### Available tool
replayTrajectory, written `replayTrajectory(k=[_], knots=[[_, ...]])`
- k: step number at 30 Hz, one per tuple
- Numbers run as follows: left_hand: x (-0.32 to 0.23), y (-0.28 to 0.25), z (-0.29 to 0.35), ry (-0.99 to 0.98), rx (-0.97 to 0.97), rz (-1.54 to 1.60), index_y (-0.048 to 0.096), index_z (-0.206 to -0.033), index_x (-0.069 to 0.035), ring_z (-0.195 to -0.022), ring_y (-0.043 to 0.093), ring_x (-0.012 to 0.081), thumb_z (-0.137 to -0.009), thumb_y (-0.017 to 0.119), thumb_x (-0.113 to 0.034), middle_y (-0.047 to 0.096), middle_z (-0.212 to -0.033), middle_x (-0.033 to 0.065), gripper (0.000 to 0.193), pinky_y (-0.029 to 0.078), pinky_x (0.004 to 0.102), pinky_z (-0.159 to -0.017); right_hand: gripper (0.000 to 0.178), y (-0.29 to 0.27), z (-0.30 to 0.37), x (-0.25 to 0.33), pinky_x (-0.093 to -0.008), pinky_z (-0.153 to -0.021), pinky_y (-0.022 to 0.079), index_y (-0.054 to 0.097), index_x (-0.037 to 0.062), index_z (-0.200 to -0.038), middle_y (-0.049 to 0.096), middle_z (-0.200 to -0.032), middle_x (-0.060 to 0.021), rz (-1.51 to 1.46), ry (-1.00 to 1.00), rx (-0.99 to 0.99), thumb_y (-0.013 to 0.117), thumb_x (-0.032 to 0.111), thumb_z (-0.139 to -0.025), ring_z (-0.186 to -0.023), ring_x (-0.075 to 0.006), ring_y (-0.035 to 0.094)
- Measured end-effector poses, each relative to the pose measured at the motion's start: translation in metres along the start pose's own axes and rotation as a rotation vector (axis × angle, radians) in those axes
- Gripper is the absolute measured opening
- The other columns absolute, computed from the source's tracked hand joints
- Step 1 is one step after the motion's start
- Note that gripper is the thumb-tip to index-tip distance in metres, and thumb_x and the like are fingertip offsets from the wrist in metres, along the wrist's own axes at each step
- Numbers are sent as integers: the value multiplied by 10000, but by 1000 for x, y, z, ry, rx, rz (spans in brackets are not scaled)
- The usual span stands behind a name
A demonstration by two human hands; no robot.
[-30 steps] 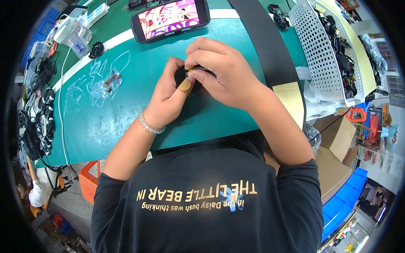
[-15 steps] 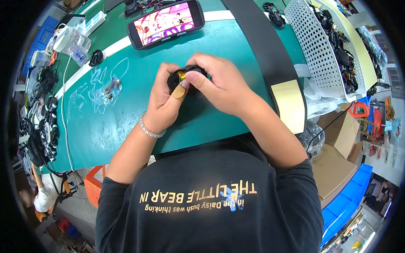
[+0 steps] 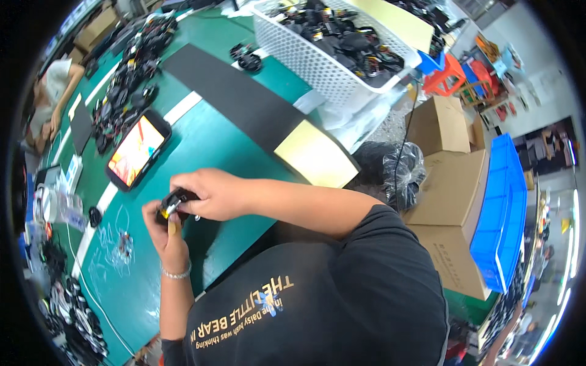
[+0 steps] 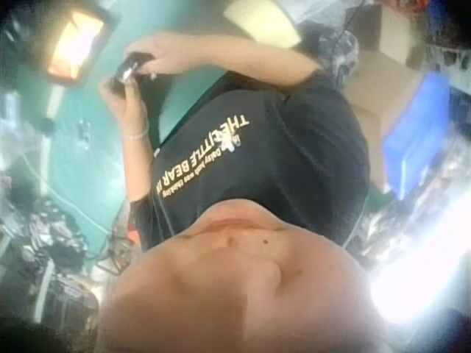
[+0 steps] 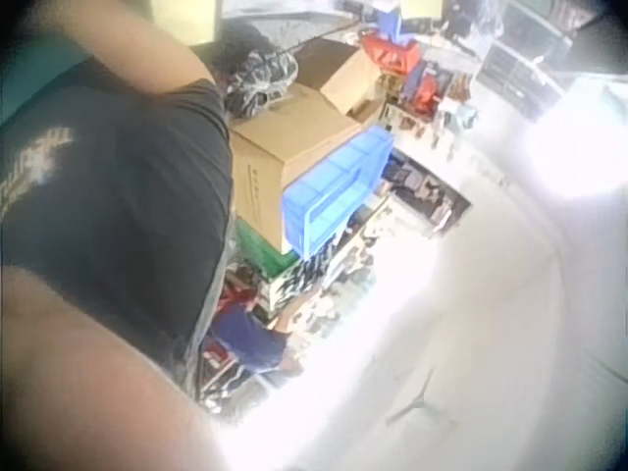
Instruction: The person assembles small electronic devices by inserting batteries and connecting wires. They handle the devices one at a time, placing completed units into a white basket and picking up new ones from a pile on the table.
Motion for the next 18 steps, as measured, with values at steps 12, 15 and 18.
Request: replayTrajectory(k=[12,15,18], knots=[[5,12,-13,-152,166,-66,421,-959,-52,-591,359,74,-907,490,-202,404,-663,2,174,291,212,-526,231,-270,85,29,-300,-621,500,539,13,-991,600,-797,-80,-261,-192,-1087,600,176,-839,-675,-150,594],[10,10,-18,-187,169,-14,425,-954,-49,-595,376,76,-905,495,-184,421,-678,9,160,310,211,-524,258,-365,105,-8,-271,-627,470,531,12,-968,579,-807,-40,-31,103,-1192,638,189,-816,-668,-123,557],[13,10,-24,-216,183,87,425,-953,-45,-599,397,79,-896,516,-178,445,-703,21,170,331,206,-523,345,-431,127,-45,-358,-684,481,605,-41,-963,639,-852,-159,476,339,-1233,657,220,-744,-712,-222,611]])
Point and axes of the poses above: each hand's wrist, its own z-axis away from the middle knuckle, its own y-axis out of the palm, x = y × z, the point moved 1 cm from there along -z, towards the middle knuckle
